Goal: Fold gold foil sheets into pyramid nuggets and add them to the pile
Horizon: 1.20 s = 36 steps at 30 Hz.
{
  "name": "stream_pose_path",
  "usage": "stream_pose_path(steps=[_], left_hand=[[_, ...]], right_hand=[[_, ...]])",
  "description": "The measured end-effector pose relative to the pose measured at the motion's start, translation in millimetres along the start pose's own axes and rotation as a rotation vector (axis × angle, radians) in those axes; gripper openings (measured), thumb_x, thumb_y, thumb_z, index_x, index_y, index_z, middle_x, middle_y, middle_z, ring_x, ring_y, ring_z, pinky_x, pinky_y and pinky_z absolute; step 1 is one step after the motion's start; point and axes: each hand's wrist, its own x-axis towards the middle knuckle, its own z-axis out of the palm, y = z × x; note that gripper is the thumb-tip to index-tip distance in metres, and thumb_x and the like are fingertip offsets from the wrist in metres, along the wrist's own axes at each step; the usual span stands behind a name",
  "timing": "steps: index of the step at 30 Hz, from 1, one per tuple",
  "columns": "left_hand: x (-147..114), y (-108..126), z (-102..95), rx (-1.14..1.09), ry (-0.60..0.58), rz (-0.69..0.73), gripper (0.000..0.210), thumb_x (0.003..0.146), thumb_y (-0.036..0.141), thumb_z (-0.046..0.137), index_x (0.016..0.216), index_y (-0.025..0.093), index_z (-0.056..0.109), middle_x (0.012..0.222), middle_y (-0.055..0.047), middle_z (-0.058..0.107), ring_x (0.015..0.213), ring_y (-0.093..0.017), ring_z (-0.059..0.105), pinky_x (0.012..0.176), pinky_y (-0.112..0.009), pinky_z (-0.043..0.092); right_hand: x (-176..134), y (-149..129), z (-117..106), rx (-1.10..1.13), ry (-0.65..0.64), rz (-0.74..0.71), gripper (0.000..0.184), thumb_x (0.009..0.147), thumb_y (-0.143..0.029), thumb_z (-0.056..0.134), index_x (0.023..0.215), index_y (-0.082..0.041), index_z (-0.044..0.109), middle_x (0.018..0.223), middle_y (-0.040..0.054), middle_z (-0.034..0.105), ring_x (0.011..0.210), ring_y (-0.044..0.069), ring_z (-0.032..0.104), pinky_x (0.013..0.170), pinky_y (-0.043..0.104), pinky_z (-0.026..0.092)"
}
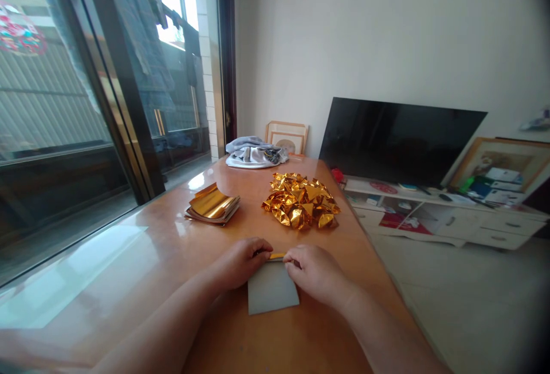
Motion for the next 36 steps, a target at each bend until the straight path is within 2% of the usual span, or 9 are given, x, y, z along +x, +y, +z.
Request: stream_pose_path(steps=[5,13,15,17,19,21,25,30,36], left_hand=[[-0.2,-1.9,-1.9,0.007,-0.02,0.04,0.023,0.095,0.033,0.052,0.096,0.021,0.072,0.095,-0.005,0.072,0.088,-0.02,0.065,0.078,-0.027,0.044],[-0.9,1.1,-2.1,0.006,-0.044,0.065,0.026,0.095,0.034,0.051,0.09,0.021,0.073,0.091,-0.007,0.069,0.085,-0.02,0.062,0.077,-0.028,0.044],[-1.2,2.1,-3.5,0.002,-0.01,0.047,0.024,0.093,0.032,0.052,0.093,0.02,0.073,0.093,-0.007,0.069,0.086,-0.02,0.061,0.077,-0.028,0.044],[-2.3,3.7,-7.7,-0.007,0.074,0.001,0.02,0.09,0.029,0.054,0.095,0.02,0.072,0.094,-0.007,0.068,0.085,-0.02,0.06,0.075,-0.028,0.043],[-4.5,6.5,-14.6,-0.03,0.152,-0.049,0.016,0.085,0.025,0.055,0.09,0.019,0.069,0.088,-0.005,0.067,0.081,-0.019,0.058,0.071,-0.027,0.042],[-8.0,10.7,-23.1,-0.051,0.163,-0.073,0.013,0.081,0.021,0.053,0.084,0.019,0.065,0.081,-0.002,0.065,0.075,-0.017,0.055,0.067,-0.026,0.041],[-16.3,20.7,-35.5,-0.04,0.084,-0.096,0.014,0.078,0.018,0.052,0.081,0.019,0.065,0.077,-0.001,0.065,0.073,-0.017,0.056,0.066,-0.025,0.04],[-22.9,32.9,-35.0,0.021,-0.076,-0.078,0.024,0.079,0.016,0.049,0.081,0.021,0.073,0.078,-0.002,0.071,0.073,-0.019,0.062,0.066,-0.026,0.04],[-26.6,38.2,-30.6,0.1,-0.085,-0.066,0.034,0.072,0.012,0.051,0.087,0.025,0.078,0.086,-0.003,0.076,0.078,-0.022,0.065,0.07,-0.027,0.042]], right_hand=[[-1.8,-5.2,-2.3,-0.096,-0.033,-0.045,0.024,0.091,-0.028,0.052,0.087,-0.026,0.076,0.087,0.0025,0.077,0.081,0.019,0.067,0.065,0.027,0.034],[-4.1,-9.5,-0.5,-0.105,-0.076,-0.017,0.022,0.09,-0.03,0.056,0.095,-0.029,0.078,0.093,0.0034,0.079,0.086,0.022,0.07,0.07,0.028,0.04],[-4.5,-10.0,0.6,-0.093,-0.075,-0.01,0.023,0.09,-0.031,0.056,0.098,-0.03,0.078,0.094,0.0038,0.079,0.086,0.022,0.07,0.072,0.028,0.041],[-4.9,-10.6,1.3,-0.073,-0.069,-0.001,0.024,0.09,-0.031,0.056,0.099,-0.031,0.078,0.092,0.0041,0.079,0.086,0.022,0.07,0.073,0.028,0.042],[-5.2,-11.1,1.2,-0.064,-0.068,0.003,0.023,0.091,-0.03,0.056,0.097,-0.031,0.079,0.091,0.0043,0.078,0.086,0.022,0.07,0.074,0.028,0.043],[-5.5,-11.5,0.6,-0.08,-0.076,-0.003,0.024,0.091,-0.03,0.055,0.092,-0.03,0.079,0.089,0.0044,0.078,0.084,0.022,0.07,0.072,0.028,0.042],[-6.0,-11.5,-0.8,-0.104,-0.099,-0.014,0.025,0.091,-0.029,0.053,0.087,-0.028,0.078,0.088,0.0044,0.078,0.082,0.022,0.07,0.068,0.028,0.04],[-6.4,-10.8,0.0,-0.076,-0.087,-0.014,0.026,0.09,-0.027,0.054,0.096,-0.03,0.079,0.093,0.0043,0.079,0.085,0.023,0.071,0.069,0.029,0.041],[-6.6,-9.6,0.5,-0.053,-0.094,0.0,0.026,0.09,-0.03,0.054,0.098,-0.031,0.079,0.094,0.004,0.079,0.086,0.023,0.071,0.072,0.029,0.043]])
